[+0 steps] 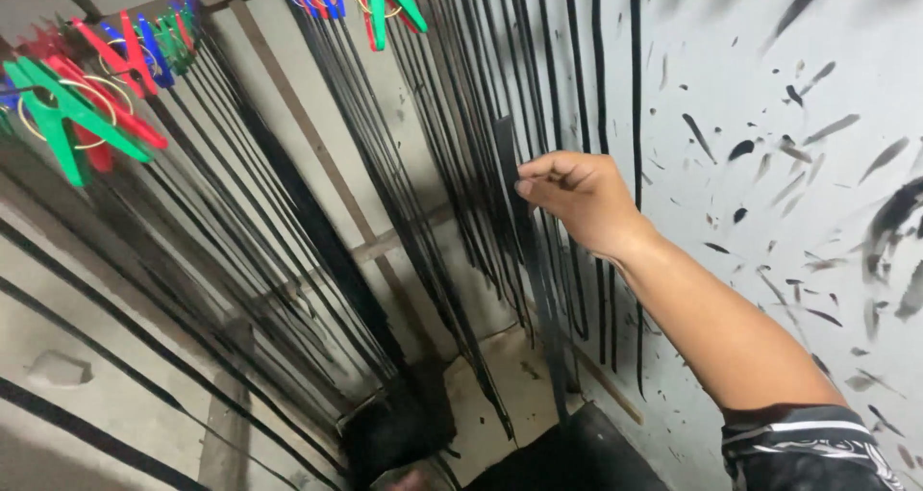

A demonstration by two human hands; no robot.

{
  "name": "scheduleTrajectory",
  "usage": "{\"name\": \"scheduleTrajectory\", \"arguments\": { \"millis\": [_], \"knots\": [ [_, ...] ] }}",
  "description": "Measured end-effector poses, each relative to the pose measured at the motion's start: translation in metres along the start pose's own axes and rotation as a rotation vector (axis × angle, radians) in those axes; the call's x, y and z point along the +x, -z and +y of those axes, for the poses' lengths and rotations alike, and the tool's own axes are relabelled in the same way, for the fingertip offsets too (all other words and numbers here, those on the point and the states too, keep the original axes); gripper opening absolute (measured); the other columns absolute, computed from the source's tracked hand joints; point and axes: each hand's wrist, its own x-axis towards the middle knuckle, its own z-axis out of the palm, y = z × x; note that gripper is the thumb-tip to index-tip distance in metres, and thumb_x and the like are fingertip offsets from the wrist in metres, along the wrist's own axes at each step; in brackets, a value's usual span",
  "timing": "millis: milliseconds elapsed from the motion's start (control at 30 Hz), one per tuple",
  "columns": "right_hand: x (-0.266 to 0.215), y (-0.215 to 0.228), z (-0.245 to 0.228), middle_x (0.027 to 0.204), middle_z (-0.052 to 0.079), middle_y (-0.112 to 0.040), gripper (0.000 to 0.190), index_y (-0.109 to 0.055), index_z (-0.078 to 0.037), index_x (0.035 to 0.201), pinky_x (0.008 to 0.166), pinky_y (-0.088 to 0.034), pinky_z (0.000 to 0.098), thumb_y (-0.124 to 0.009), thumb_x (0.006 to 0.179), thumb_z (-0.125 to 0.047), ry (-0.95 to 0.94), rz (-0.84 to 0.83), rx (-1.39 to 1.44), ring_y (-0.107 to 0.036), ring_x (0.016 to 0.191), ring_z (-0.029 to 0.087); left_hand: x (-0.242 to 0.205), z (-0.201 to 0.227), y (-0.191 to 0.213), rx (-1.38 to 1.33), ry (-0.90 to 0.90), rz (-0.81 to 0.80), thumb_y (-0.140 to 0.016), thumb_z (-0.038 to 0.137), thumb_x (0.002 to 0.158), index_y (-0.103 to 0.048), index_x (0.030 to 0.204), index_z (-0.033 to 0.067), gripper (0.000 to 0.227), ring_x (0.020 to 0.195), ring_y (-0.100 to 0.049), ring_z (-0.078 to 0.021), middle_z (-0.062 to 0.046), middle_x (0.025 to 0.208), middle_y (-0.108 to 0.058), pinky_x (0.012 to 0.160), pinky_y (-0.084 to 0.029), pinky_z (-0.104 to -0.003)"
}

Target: Sanding the edge of a leather strip, applying edge coating, and hanging it to dry.

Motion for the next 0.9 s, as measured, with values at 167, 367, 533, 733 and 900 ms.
{"name": "scheduleTrajectory", "arguments": {
  "millis": [167,367,533,733,900],
  "knots": [
    [0.022,-0.001,0.009,0.089,0.006,-0.074,0.012,-0.075,-0.007,0.107,0.079,-0.065,0.0268,-0.072,0.095,-0.007,0.05,-0.028,-0.013,-0.071,0.081,0.014,-0.216,0.127,0.07,0.593,-1.126,-0.087,-0.089,0.036,0.078,-0.064,0.143,0.0361,0.069,0.129,-0.071,-0.0074,0.012,0.15,-0.057,0.115,-0.047,-0.032],
    [0.042,-0.008,0.01,0.078,0.003,-0.07,0.012,-0.075,-0.001,0.106,0.067,-0.053,0.0199,-0.071,0.096,-0.005,0.136,-0.039,0.048,-0.062,0.07,0.009,-0.274,0.257,0.046,0.308,-1.98,0.257,-0.075,0.029,0.09,-0.053,0.145,0.0025,0.065,0.114,-0.067,-0.0251,-0.017,0.139,-0.056,0.106,-0.056,-0.039],
    [0.057,-0.014,0.012,0.096,0.005,-0.075,0.016,-0.074,-0.004,0.111,0.084,-0.059,0.0224,-0.072,0.096,-0.007,0.221,-0.027,0.024,-0.071,0.089,0.011,-0.303,0.326,0.022,0.114,-2.1,0.519,-0.094,0.025,0.087,-0.042,0.147,0.0089,0.081,0.106,-0.067,-0.0222,-0.012,0.144,-0.045,0.092,-0.054,-0.033],
    [0.066,-0.023,-0.004,0.098,0.004,-0.077,0.018,-0.075,-0.008,0.112,0.083,-0.058,0.0239,-0.071,0.096,-0.014,0.212,-0.036,-0.05,-0.071,0.09,0.011,-0.319,0.362,-0.001,0.042,-2.203,0.679,-0.085,0.021,0.092,-0.048,0.127,0.007,0.053,0.089,-0.052,-0.0208,-0.008,0.122,-0.048,0.077,-0.051,-0.031],
    [0.077,-0.025,-0.006,0.095,0.004,-0.077,0.017,-0.075,-0.008,0.112,0.08,-0.059,0.0226,-0.071,0.096,-0.013,0.276,-0.041,-0.062,-0.072,0.086,0.01,-0.301,0.372,0.012,0.047,-2.319,0.644,-0.074,0.002,0.101,-0.051,0.145,0.0112,0.051,0.113,-0.055,-0.0231,-0.01,0.125,-0.046,0.082,-0.055,-0.032]
  ]
}}
